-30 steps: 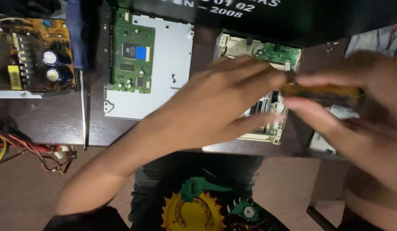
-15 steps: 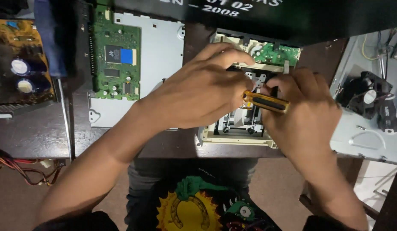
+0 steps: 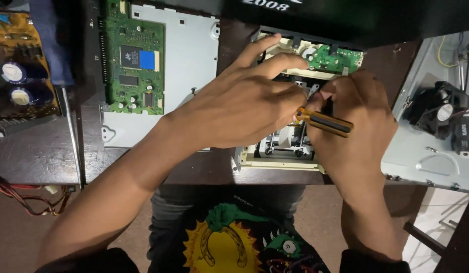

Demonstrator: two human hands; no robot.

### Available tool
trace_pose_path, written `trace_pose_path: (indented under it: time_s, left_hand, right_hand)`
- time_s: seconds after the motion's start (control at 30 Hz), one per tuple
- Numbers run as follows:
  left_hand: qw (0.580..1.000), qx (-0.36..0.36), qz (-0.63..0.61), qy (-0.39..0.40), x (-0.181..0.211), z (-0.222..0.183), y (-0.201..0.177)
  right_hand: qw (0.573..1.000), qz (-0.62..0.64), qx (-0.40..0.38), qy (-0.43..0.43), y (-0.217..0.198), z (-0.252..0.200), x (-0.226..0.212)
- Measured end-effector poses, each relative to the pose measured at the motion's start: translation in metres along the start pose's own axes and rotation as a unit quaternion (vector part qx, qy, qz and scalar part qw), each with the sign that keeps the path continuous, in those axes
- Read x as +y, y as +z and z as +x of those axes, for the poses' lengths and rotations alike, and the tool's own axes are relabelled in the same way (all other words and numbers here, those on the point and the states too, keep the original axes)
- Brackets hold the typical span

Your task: Disassembling an internal computer optical drive by removing the outer casing, unscrewing internal parts, and disconnecting ribbon cables.

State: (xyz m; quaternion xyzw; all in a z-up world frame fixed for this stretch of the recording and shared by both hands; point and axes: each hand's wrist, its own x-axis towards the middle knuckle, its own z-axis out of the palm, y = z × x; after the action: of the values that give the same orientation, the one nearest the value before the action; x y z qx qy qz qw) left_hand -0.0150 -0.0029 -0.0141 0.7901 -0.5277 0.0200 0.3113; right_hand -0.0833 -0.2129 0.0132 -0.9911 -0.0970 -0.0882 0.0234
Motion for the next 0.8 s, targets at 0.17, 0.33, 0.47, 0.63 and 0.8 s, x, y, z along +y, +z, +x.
trace_pose_path:
  time_s: [0.17, 0.33, 0.47, 0.63, 0.8]
  left_hand:
    - [1.000, 0.011, 0.004, 0.000, -0.0020, -0.0013, 0.0050]
    - [0.999, 0.038, 0.017, 0.016, 0.0007, -0.0002, 0.0016]
    - [0.998, 0.031, 0.050, 0.019, 0.0035, 0.0011, -0.0014]
    - [0.997, 0.026, 0.069, 0.021, 0.0046, 0.0003, 0.0015]
    - [0.998, 0.027, 0.044, 0.018, 0.0017, -0.0018, 0.0033]
  right_hand:
    - [1.000, 0.008, -0.022, 0.002, -0.0005, -0.0001, -0.0011]
    - [0.999, 0.032, -0.029, 0.000, -0.0019, -0.0001, -0.0001]
    - [0.999, 0.048, -0.020, -0.011, -0.0013, -0.0009, -0.0013]
    - [0.999, 0.021, -0.023, -0.016, -0.0015, -0.0017, -0.0039]
    - [0.997, 0.069, -0.005, -0.029, 0.0001, -0.0024, -0.0052]
